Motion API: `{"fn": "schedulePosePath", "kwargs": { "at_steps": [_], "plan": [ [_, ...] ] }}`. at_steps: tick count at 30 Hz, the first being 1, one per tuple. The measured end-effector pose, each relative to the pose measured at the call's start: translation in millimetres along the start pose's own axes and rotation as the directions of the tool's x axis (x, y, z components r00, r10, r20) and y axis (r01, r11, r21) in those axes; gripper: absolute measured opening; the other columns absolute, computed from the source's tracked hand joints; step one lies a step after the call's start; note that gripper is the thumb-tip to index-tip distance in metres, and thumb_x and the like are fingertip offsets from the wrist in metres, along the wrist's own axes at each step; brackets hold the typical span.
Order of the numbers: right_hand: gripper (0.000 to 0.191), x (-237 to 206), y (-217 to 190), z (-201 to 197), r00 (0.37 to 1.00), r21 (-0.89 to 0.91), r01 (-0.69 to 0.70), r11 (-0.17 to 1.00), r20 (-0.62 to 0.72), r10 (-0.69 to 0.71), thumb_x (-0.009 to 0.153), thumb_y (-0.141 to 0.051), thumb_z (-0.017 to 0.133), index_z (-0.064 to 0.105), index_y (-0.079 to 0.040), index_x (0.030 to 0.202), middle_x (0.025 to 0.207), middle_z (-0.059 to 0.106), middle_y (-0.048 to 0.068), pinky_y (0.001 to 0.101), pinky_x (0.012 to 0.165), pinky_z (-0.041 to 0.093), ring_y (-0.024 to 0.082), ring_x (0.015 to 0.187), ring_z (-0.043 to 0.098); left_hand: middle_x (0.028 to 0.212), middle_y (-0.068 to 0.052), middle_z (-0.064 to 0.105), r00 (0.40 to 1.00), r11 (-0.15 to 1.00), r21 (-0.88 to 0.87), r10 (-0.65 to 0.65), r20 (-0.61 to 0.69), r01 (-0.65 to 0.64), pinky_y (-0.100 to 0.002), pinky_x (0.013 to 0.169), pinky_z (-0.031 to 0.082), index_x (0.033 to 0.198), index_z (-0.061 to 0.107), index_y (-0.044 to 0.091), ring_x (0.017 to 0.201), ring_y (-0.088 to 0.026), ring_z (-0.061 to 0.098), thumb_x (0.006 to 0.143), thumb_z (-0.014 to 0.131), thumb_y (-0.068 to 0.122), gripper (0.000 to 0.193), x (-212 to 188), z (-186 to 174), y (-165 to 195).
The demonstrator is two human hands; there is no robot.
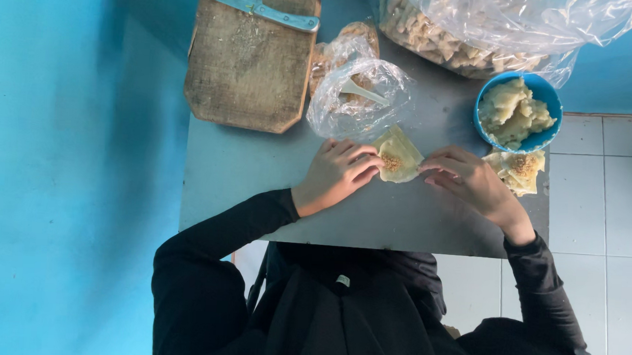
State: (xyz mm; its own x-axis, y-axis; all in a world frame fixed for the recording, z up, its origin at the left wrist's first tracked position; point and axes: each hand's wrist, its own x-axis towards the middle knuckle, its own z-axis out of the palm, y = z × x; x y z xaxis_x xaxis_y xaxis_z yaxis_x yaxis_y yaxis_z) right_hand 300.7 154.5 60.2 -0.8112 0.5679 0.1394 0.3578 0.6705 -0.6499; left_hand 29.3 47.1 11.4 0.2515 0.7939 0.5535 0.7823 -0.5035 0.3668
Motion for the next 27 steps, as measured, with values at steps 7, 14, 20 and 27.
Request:
{"fn": "schedulePosePath", "kwargs": {
  "at_steps": [7, 14, 20, 27],
  "plan": [
    [0.021, -5.7, 10.3, 30.7, 0.985, -0.066, 0.023, 0.998, -0.168, -0.034, 0.087, -0.003, 0.076, 0.072, -0.009, 0.107, 0.109, 0.068, 0.007, 0.0372, 0.081, 0.056, 0.027, 0.097, 0.069, 0.118, 0.005, 0.067, 1.000, 1.000, -0.004, -0.004, -0.029, 0.004, -0.036, 0.089, 0.043, 0.123, 0.067, 0.016, 0.101, -0.017, 0.062, 0.094, 0.077, 0.019, 0.031, 5.1, -0.8, 1.9],
    [0.026, 1.0, -18.4, 20.5, 0.986, -0.226, 0.077, 0.971, -0.127, -0.108, 0.086, -0.003, 0.074, 0.071, -0.006, 0.112, 0.106, 0.065, 0.012, 0.0403, 0.079, 0.054, 0.030, 0.095, 0.066, 0.118, 0.006, 0.066, 1.000, 0.997, 0.076, 0.024, 0.015, -0.025, -0.036, 0.088, 0.042, 0.124, 0.066, 0.018, 0.099, -0.017, 0.061, 0.096, 0.079, 0.022, 0.031, -0.9, 8.9, -3.3],
    [0.032, 10.0, -32.1, 20.5, 0.977, -0.349, 0.138, 0.927, -0.103, -0.185, 0.082, -0.004, 0.071, 0.070, -0.003, 0.114, 0.108, 0.067, 0.012, 0.0406, 0.083, 0.055, 0.030, 0.097, 0.066, 0.129, 0.006, 0.064, 0.981, 0.979, 0.128, 0.139, 0.132, -0.156, -0.036, 0.094, 0.041, 0.130, 0.068, 0.017, 0.109, -0.016, 0.057, 0.088, 0.079, 0.022, 0.044, -7.7, 11.0, -9.6],
    [0.034, 16.1, -30.0, 40.0, 0.976, -0.284, 0.128, 0.950, -0.133, -0.172, 0.084, -0.002, 0.074, 0.067, -0.001, 0.117, 0.110, 0.067, 0.014, 0.0398, 0.085, 0.057, 0.031, 0.102, 0.067, 0.136, 0.008, 0.063, 0.972, 0.968, 0.150, 0.180, 0.150, -0.203, -0.034, 0.096, 0.040, 0.132, 0.071, 0.015, 0.113, -0.017, 0.057, 0.094, 0.074, 0.021, 0.038, -9.3, 11.5, -13.4]
  ]
}}
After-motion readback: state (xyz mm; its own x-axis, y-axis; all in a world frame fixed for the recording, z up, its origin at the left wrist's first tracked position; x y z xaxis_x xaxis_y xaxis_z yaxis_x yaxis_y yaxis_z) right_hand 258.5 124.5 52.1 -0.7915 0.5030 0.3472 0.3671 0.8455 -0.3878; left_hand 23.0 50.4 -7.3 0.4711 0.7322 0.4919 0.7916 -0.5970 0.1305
